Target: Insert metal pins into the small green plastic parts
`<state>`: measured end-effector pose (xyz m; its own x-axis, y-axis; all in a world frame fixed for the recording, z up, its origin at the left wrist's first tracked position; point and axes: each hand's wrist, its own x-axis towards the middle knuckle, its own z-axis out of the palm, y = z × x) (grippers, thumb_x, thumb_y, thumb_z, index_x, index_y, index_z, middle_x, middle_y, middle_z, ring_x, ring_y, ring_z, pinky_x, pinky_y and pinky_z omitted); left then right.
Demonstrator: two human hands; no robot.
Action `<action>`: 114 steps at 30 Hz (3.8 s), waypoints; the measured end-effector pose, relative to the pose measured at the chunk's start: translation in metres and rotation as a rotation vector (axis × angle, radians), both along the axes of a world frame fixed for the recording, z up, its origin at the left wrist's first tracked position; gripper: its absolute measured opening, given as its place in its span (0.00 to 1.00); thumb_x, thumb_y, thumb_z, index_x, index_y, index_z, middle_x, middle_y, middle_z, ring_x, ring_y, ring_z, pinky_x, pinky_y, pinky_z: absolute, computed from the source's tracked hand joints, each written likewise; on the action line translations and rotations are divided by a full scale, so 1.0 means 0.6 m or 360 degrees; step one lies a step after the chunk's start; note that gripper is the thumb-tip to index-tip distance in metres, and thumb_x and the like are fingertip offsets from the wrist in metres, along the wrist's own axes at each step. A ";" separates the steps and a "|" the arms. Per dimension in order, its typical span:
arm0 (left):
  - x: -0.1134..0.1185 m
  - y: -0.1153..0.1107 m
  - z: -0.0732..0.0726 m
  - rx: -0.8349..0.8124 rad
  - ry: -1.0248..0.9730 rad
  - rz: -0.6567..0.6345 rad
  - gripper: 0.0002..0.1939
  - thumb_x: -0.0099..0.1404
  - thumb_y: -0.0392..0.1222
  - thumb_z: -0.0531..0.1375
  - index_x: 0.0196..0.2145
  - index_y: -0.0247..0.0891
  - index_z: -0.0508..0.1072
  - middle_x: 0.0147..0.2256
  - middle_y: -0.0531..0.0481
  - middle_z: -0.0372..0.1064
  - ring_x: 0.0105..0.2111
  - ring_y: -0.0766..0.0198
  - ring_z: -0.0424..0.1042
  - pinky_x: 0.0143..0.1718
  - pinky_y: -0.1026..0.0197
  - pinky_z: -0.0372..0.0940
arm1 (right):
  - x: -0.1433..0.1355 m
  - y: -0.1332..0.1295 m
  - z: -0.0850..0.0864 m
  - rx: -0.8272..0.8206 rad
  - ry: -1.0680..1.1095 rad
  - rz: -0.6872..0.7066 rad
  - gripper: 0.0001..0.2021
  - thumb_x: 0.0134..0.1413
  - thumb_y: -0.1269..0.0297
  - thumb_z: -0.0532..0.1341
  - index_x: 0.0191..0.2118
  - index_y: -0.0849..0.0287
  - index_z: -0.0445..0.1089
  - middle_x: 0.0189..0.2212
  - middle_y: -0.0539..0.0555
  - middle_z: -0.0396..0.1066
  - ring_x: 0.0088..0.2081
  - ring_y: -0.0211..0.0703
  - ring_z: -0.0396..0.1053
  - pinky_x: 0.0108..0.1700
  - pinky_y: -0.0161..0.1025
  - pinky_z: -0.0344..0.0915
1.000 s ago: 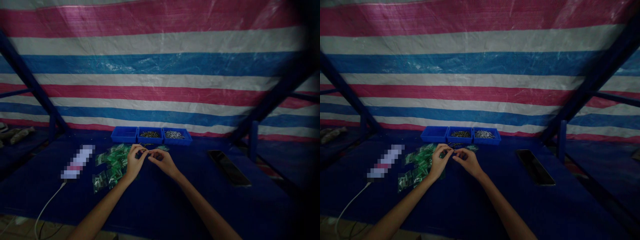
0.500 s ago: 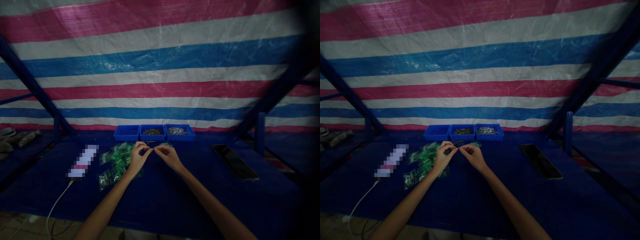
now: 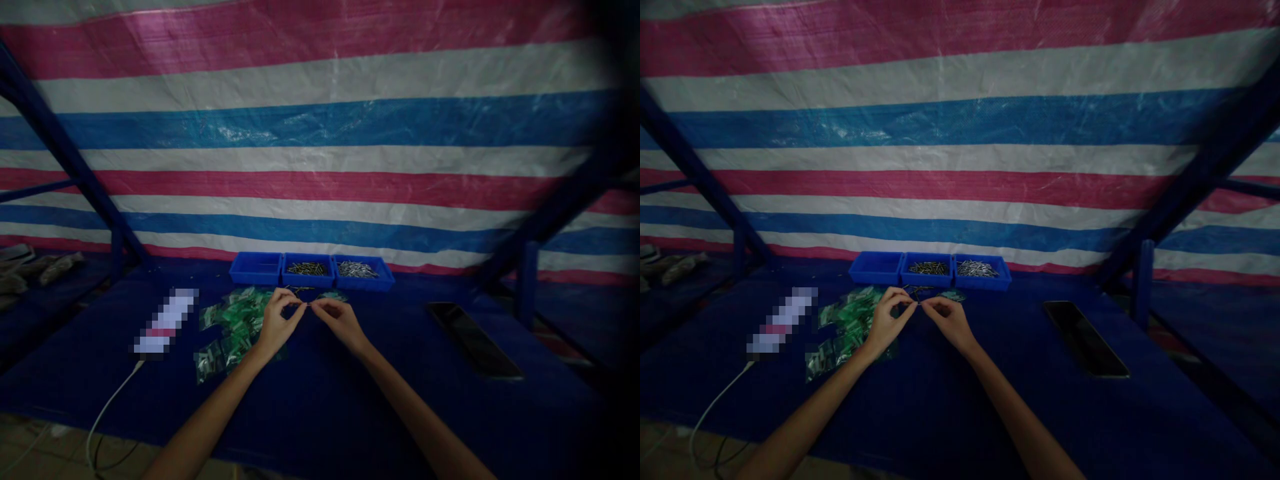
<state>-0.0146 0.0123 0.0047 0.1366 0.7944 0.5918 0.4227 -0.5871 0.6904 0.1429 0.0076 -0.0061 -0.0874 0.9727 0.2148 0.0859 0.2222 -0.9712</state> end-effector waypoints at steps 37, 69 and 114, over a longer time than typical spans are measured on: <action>-0.018 0.010 -0.027 0.0056 0.0468 0.0106 0.05 0.53 0.41 0.62 0.22 0.40 0.74 0.35 0.50 0.67 0.36 0.61 0.66 0.40 0.55 0.60 | 0.024 0.046 -0.010 0.0714 -0.1777 -0.0169 0.13 0.52 0.74 0.54 0.39 0.54 0.72 0.38 0.51 0.73 0.39 0.46 0.63 0.38 0.41 0.56; -0.010 0.006 -0.030 0.0115 0.0515 0.0094 0.09 0.59 0.42 0.56 0.24 0.39 0.72 0.30 0.50 0.67 0.33 0.63 0.67 0.37 0.59 0.60 | 0.025 0.015 -0.011 0.0584 -0.1595 -0.0289 0.09 0.50 0.65 0.59 0.39 0.53 0.71 0.34 0.52 0.73 0.41 0.45 0.64 0.41 0.42 0.54; -0.010 0.004 -0.006 -0.0098 -0.0138 0.0083 0.06 0.56 0.42 0.59 0.27 0.37 0.73 0.29 0.51 0.64 0.28 0.67 0.65 0.28 0.65 0.59 | -0.019 -0.011 0.017 0.0207 -0.0485 0.0005 0.09 0.49 0.61 0.58 0.32 0.59 0.72 0.28 0.51 0.73 0.30 0.37 0.69 0.30 0.33 0.59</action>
<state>-0.0208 0.0147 0.0010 0.0446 0.8343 0.5495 0.3887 -0.5212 0.7598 0.1312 0.0007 0.0041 -0.1698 0.9385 0.3007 0.3674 0.3434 -0.8643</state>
